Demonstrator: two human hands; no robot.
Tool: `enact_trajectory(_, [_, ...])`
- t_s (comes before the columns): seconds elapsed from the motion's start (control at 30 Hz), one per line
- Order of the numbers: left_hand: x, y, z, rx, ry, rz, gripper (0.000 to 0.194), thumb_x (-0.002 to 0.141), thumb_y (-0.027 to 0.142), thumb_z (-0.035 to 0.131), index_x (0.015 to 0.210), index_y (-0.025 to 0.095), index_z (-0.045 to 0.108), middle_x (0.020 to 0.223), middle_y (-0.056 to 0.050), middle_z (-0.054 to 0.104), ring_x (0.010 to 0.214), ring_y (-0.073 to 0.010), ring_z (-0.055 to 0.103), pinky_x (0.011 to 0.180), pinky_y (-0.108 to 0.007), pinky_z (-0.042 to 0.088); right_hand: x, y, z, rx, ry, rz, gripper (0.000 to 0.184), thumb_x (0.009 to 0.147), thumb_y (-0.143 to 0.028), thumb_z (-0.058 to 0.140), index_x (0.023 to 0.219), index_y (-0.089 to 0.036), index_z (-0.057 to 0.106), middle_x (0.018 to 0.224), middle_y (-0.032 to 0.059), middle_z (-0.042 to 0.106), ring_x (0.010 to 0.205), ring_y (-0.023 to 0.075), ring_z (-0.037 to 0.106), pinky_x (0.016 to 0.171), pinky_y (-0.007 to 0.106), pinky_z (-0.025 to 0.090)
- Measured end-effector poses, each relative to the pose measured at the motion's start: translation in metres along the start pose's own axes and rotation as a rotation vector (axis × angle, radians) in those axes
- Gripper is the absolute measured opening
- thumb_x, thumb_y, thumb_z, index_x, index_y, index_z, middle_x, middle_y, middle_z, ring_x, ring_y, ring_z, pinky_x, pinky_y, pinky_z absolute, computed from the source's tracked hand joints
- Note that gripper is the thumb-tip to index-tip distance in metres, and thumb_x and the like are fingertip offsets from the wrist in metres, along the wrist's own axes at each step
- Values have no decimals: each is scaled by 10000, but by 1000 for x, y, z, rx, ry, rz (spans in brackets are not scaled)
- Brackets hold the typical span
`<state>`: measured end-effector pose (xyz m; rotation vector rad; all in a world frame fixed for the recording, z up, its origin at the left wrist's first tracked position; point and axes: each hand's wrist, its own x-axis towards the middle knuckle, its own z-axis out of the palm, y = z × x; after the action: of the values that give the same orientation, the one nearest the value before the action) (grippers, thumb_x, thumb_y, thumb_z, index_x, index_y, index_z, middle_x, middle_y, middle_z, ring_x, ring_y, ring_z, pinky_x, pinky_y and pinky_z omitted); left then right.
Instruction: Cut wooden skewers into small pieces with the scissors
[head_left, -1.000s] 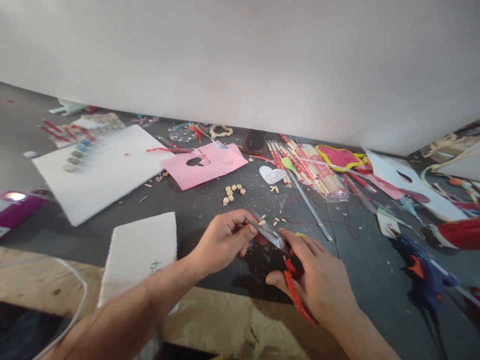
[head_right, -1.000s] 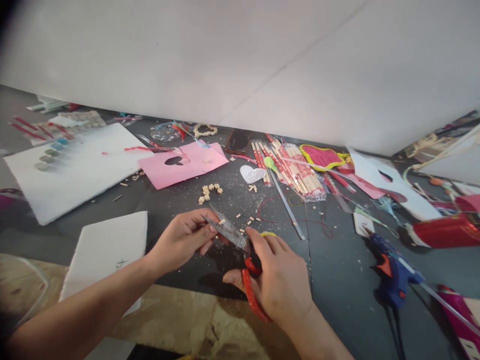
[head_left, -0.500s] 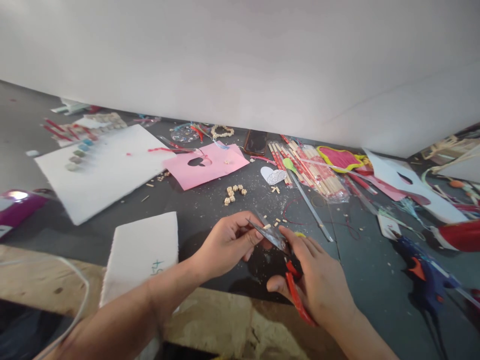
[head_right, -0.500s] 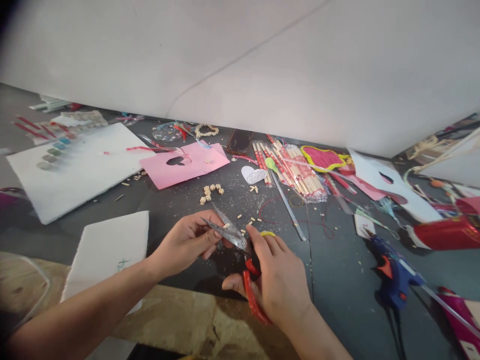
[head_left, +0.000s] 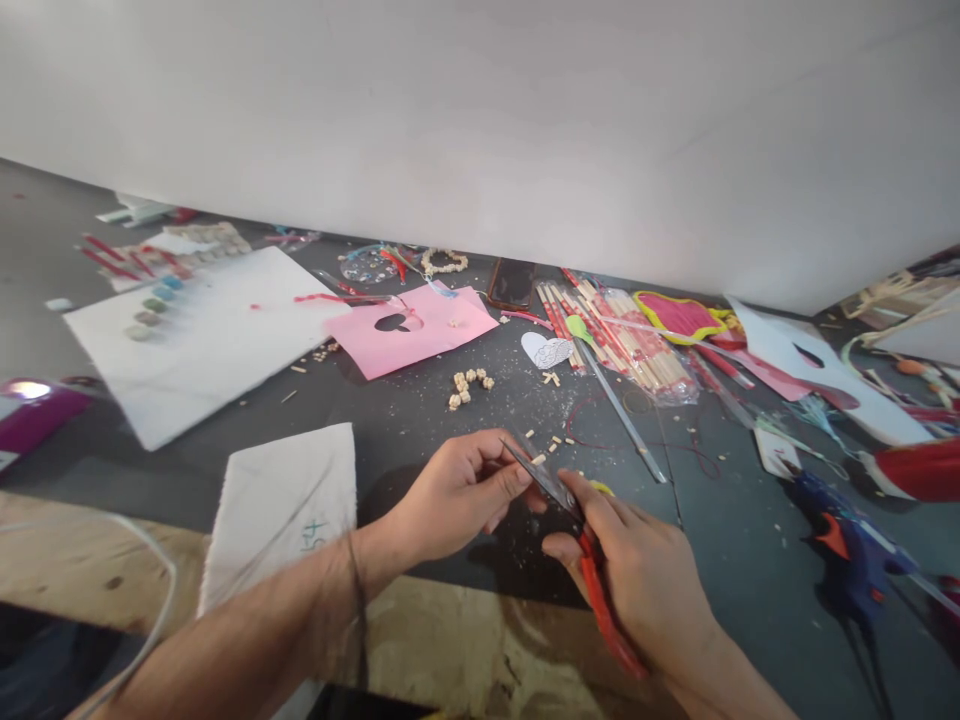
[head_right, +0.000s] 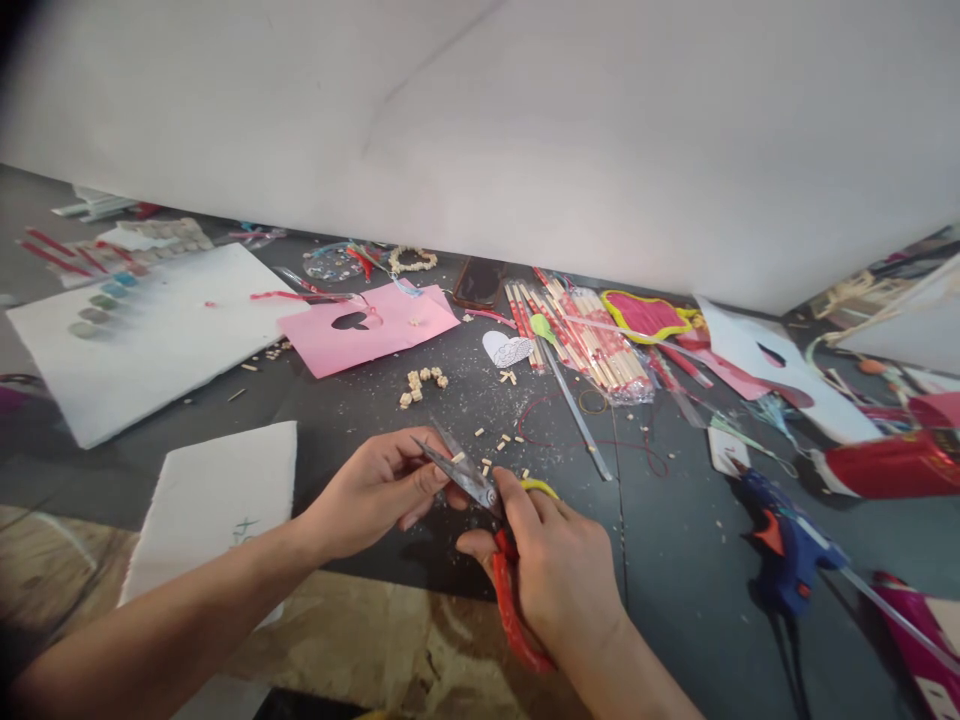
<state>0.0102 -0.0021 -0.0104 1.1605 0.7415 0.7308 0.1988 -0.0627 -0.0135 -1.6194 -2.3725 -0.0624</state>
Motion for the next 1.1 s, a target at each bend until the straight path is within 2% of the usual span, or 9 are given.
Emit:
enact_trajectory(0.2, [2, 0, -1, 54, 21, 14, 123, 818, 257, 532, 810, 135, 522, 707, -3, 632, 425, -21, 425, 412, -142, 349, 1, 2, 3, 24, -8, 29, 426, 863, -469, 426, 1146, -162, 512, 886, 63, 693, 763, 192, 656, 602, 268, 481])
enact_trajectory(0.4, [1, -4, -4, 124, 67, 88, 138, 830, 249, 515, 764, 131, 543, 675, -8, 619, 431, -28, 420, 431, -154, 355, 3, 1, -1, 41, -72, 41, 537, 798, -492, 511, 1219, -166, 443, 994, 91, 644, 870, 227, 621, 651, 305, 488])
enact_trajectory(0.63, [0, -3, -5, -37, -7, 7, 180, 816, 306, 545, 770, 131, 537, 654, -36, 647, 379, -22, 354, 382, -163, 267, 5, 0, -3, 47, -112, 33, 657, 747, -575, 533, 1239, -158, 409, 1001, 105, 622, 899, 252, 601, 672, 339, 499])
enact_trajectory(0.87, [1, -1, -3, -224, -58, -82, 262, 756, 366, 615, 750, 119, 528, 610, -51, 644, 339, -10, 301, 352, -164, 210, 2, 2, 2, 4, -36, -19, 549, 815, -514, 484, 1217, -143, 436, 972, 100, 655, 871, 234, 626, 652, 307, 494])
enact_trajectory(1.1, [0, -4, -3, -131, -28, -70, 224, 792, 352, 573, 772, 134, 524, 637, -38, 653, 356, -16, 329, 366, -157, 236, -2, 0, 3, -6, 2, -16, 439, 880, -477, 384, 1142, -144, 500, 865, 78, 695, 716, 199, 662, 571, 274, 475])
